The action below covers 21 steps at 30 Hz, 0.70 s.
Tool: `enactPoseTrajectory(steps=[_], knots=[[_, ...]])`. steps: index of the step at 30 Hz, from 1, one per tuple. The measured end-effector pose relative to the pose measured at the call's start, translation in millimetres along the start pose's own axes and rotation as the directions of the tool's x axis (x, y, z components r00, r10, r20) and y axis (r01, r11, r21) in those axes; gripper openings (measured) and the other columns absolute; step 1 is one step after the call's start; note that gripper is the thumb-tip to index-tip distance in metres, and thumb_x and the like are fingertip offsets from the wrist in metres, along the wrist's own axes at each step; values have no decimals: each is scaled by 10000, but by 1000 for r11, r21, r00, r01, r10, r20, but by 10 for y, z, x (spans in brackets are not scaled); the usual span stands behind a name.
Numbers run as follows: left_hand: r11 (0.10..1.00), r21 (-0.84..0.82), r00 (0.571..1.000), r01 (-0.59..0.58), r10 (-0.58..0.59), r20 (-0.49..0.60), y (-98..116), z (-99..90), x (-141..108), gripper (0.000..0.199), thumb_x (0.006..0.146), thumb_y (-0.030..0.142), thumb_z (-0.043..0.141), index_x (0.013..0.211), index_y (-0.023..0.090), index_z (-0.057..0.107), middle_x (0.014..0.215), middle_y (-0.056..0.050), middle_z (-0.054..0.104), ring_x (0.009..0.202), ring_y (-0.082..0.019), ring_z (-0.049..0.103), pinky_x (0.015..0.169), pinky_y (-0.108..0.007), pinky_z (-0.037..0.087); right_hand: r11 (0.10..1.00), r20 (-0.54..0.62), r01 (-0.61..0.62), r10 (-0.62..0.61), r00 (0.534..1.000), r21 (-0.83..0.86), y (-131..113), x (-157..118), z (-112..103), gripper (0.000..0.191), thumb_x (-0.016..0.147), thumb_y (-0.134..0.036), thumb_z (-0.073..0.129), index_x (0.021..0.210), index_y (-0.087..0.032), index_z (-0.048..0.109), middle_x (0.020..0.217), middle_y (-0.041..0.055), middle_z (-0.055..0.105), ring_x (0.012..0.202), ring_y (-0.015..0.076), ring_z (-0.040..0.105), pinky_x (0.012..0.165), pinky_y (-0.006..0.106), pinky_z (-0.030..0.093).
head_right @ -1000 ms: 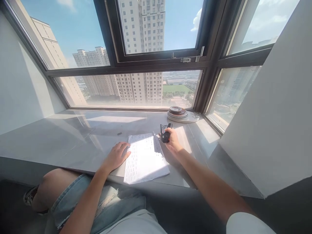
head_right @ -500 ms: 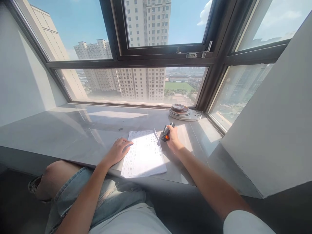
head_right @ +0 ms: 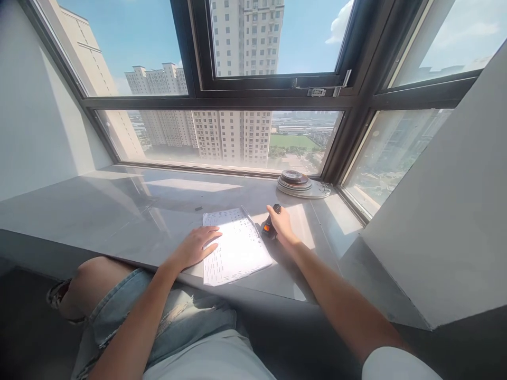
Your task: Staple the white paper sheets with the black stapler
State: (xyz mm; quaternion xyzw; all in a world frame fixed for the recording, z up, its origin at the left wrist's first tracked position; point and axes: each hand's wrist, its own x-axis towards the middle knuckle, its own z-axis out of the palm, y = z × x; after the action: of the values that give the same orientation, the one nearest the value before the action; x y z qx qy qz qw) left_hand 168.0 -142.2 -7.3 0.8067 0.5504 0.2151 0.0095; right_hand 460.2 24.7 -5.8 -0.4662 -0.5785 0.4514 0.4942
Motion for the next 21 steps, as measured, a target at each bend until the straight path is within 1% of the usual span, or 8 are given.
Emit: enactPoseTrajectory(steps=[3,5,8,11,14,17,19,21], knots=[[1000,-4,1000,-7,7,-9,9,-7,2,354,1006,374,525,1343,306,608,1424,-58,602,1322,-282,544,1112,-474,442,997,-56,-75,74,996,-12,-50,-35,3,416,778,-602,683,808,-243,476,685,-16,524,612,176,547,540,297,462],[1000,-5,1000,-7,7,-7,17,-14,3,346,1008,370,523,1336,305,610,1413,-58,608,1319,-281,546,1106,-476,445,998,-43,-62,61,997,-22,-64,-46,2,408,763,-576,708,825,-237,490,707,-19,535,620,162,545,541,279,447],[1000,-13,1000,-2,1,-18,15,-12,2,336,1003,364,529,1322,308,620,1403,-55,614,1312,-279,552,1100,-473,454,996,18,-86,86,996,-7,-67,-42,-15,434,718,-507,759,973,-238,534,799,-10,596,640,162,584,536,265,446],[1000,-19,999,8,-9,-38,-2,3,-1,334,997,360,538,1312,302,632,1392,-62,621,1296,-279,564,1099,-471,457,994,112,-87,94,989,-61,-95,-45,-43,519,681,-424,774,1113,-239,553,878,12,653,664,173,615,527,256,439],[999,-22,998,26,-27,-50,-19,19,-5,339,996,352,536,1315,293,632,1399,-69,618,1300,-280,563,1099,-474,460,985,230,45,-6,973,-166,-178,-76,-62,379,697,-357,723,1034,-221,616,852,16,678,663,169,587,535,251,411],[998,-27,998,48,-50,-48,-29,31,-6,337,1001,346,527,1316,282,631,1420,-75,606,1317,-281,554,1100,-478,463,923,345,235,-122,931,-306,-286,-108,-74,179,728,-305,652,875,-204,665,789,19,689,664,175,567,570,269,393],[998,-35,997,56,-57,-49,-32,34,-7,337,1002,350,525,1315,280,631,1428,-75,602,1323,-282,553,1101,-478,466,864,365,321,-176,914,-388,-347,-114,-90,150,743,-293,642,849,-203,696,802,33,709,688,192,582,606,287,402],[997,-49,997,55,-57,-56,-35,36,-8,341,1001,357,525,1316,283,633,1429,-72,604,1323,-282,557,1101,-474,472,824,358,363,-211,909,-436,-391,-110,-119,181,761,-307,660,897,-212,733,881,53,741,746,218,615,654,305,426]])
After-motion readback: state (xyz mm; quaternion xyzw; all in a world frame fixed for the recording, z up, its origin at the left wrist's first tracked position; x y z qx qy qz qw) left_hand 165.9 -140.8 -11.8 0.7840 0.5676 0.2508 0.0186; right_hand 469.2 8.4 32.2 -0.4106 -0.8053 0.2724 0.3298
